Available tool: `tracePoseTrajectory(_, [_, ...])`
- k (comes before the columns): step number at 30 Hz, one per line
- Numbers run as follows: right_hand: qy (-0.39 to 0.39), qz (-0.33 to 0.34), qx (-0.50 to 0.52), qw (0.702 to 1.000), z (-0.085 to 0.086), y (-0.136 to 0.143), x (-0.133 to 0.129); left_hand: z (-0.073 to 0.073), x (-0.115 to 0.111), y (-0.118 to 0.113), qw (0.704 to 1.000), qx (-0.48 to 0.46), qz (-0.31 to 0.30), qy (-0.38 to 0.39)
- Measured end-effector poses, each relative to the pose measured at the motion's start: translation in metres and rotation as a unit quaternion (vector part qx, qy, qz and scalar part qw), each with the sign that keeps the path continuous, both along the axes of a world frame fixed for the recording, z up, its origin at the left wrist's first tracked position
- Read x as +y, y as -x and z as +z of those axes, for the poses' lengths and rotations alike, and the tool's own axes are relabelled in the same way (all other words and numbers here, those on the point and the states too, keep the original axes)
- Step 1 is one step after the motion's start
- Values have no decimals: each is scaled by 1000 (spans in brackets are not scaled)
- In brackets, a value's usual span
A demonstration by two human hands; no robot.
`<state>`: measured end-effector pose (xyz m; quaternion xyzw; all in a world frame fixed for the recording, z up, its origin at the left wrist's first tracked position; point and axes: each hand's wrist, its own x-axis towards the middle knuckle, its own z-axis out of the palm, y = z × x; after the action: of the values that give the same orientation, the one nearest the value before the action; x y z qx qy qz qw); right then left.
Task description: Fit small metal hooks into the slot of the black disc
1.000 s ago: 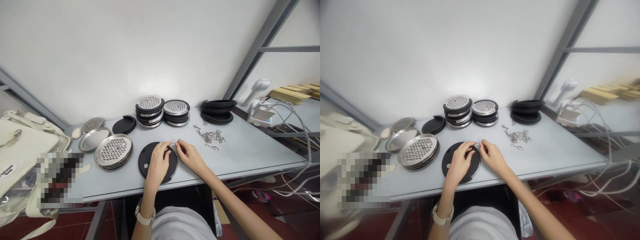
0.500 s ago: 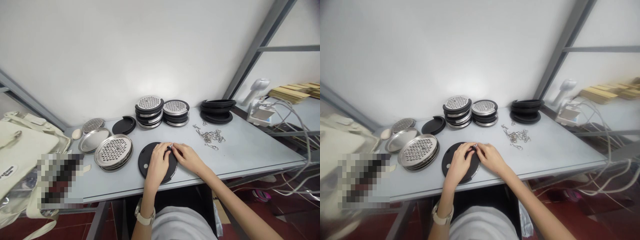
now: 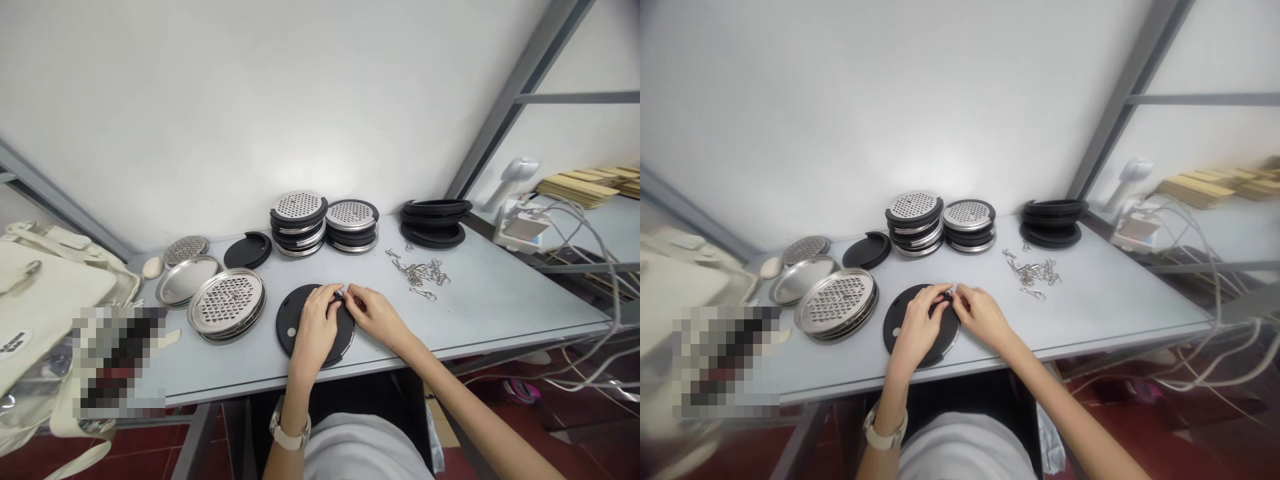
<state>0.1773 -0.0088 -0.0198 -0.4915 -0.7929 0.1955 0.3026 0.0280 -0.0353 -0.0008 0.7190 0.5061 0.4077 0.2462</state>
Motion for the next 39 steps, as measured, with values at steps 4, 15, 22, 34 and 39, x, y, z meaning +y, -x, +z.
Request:
tracePoseTrajectory(4, [11, -21, 35, 999, 0, -2, 0, 1, -1, 0, 1000, 3, -3, 5])
tracePoseTrajectory(15, [25, 8, 31, 999, 2, -2, 1, -3, -3, 2, 999, -16, 22, 33])
tracePoseTrajectory(22, [-6, 26, -32, 999, 0, -2, 2, -1, -3, 1, 1000, -8, 13, 27])
tracePoseTrajectory(34, [-5, 42, -41, 998, -1, -2, 3, 1, -1, 0, 1000, 14, -7, -5])
tracePoseTrajectory(39, [-14, 27, -51, 998, -3, -1, 2, -1, 0, 1, 1000, 10, -5, -8])
